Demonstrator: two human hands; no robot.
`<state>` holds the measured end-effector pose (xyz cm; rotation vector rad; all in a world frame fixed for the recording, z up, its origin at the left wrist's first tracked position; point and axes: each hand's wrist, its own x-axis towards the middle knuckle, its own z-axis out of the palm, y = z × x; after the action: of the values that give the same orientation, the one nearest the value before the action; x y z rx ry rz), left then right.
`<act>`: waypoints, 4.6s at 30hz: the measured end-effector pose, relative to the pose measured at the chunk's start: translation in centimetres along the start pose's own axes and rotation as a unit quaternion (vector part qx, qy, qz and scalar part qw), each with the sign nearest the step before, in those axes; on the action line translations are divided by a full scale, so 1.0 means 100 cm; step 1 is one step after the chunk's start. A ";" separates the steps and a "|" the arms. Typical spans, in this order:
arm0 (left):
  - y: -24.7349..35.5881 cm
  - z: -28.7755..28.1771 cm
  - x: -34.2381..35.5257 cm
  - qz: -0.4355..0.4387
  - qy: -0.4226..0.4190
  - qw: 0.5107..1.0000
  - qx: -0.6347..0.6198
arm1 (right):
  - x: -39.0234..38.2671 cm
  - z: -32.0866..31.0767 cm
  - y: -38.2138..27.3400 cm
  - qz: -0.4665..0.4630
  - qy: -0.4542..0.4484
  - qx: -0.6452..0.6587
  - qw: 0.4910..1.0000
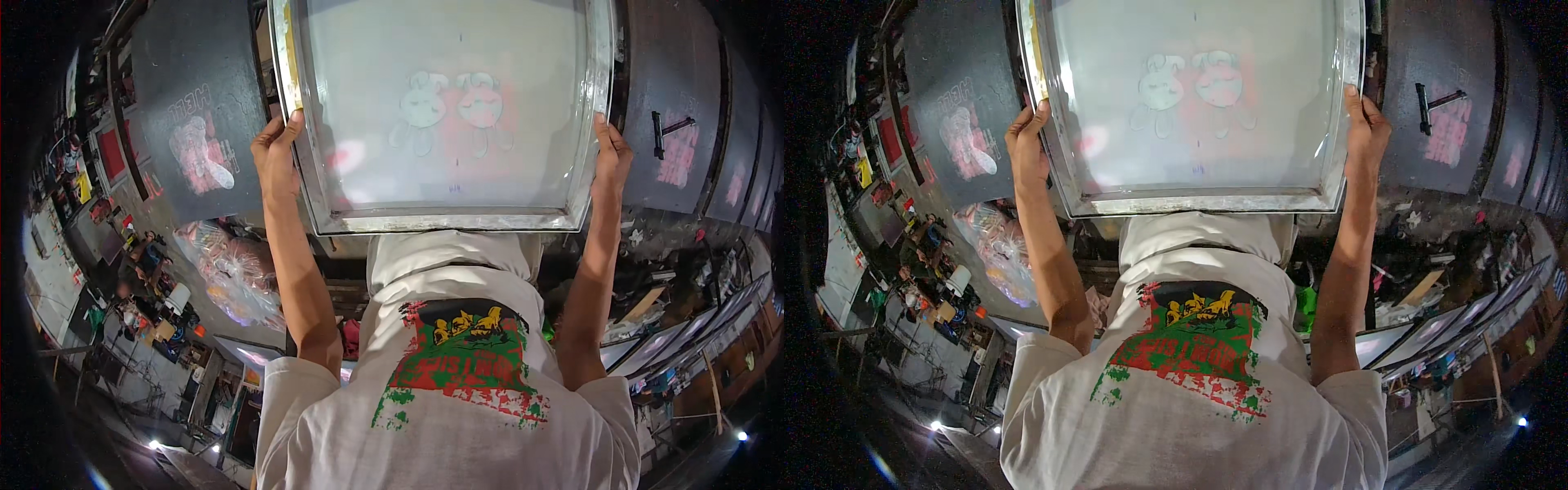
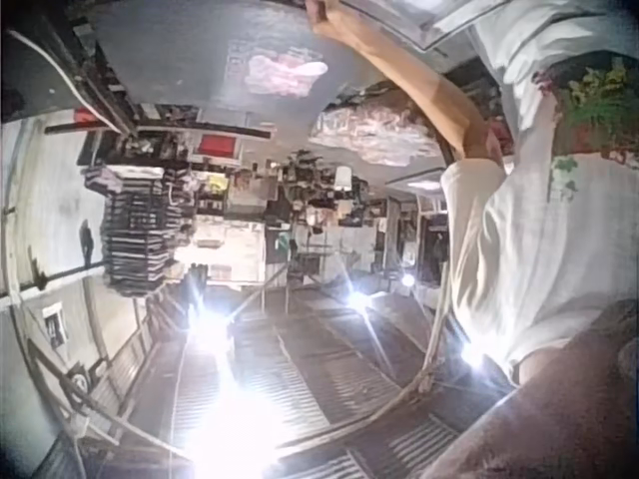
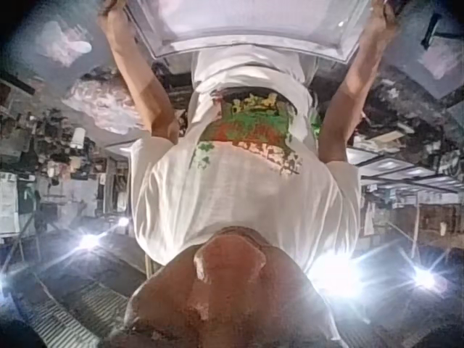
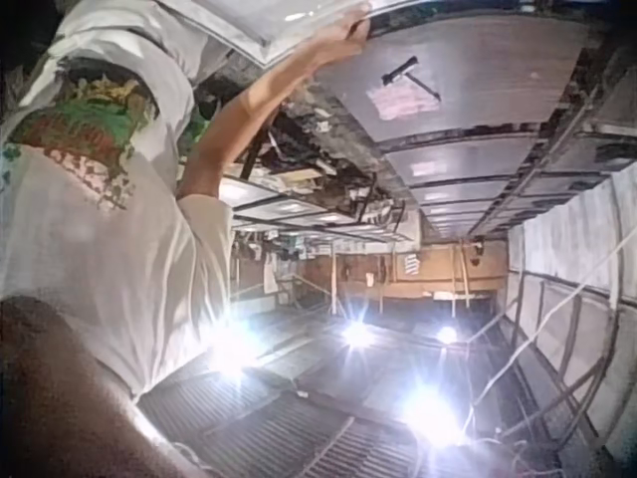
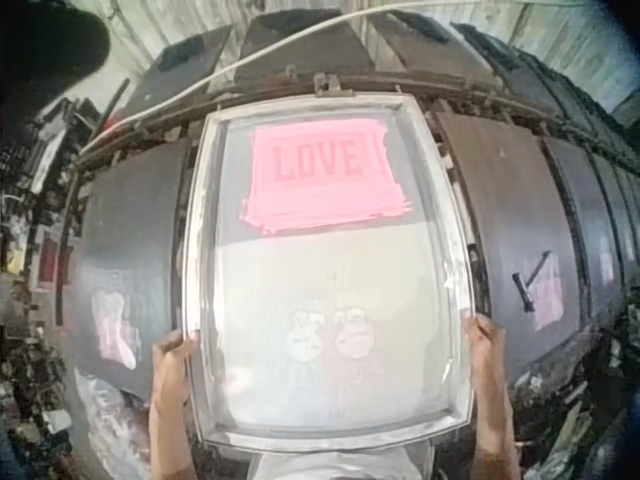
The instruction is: Using a heat gun to dry ink on a shirt and aligning a screen printing frame on a pallet.
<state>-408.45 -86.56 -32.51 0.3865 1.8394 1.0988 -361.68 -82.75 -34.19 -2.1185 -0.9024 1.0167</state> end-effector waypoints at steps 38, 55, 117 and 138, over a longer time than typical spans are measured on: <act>-0.006 -0.002 0.006 0.034 -0.038 0.999 -0.006 | -0.001 0.007 0.005 0.019 0.019 0.055 0.998; -0.010 -0.010 0.015 0.011 -0.068 0.997 -0.020 | 0.000 0.010 0.007 0.027 0.033 0.044 0.998; -0.010 -0.005 0.021 0.052 -0.092 0.994 -0.039 | 0.009 0.004 0.014 0.041 -0.023 0.121 0.992; -0.007 -0.005 0.022 0.057 -0.102 0.993 -0.022 | 0.014 0.001 0.017 0.048 -0.023 0.131 0.990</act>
<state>-409.95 -85.77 -34.22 0.5618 1.6260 1.1311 -360.55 -82.62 -36.11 -1.9377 -0.6542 1.1696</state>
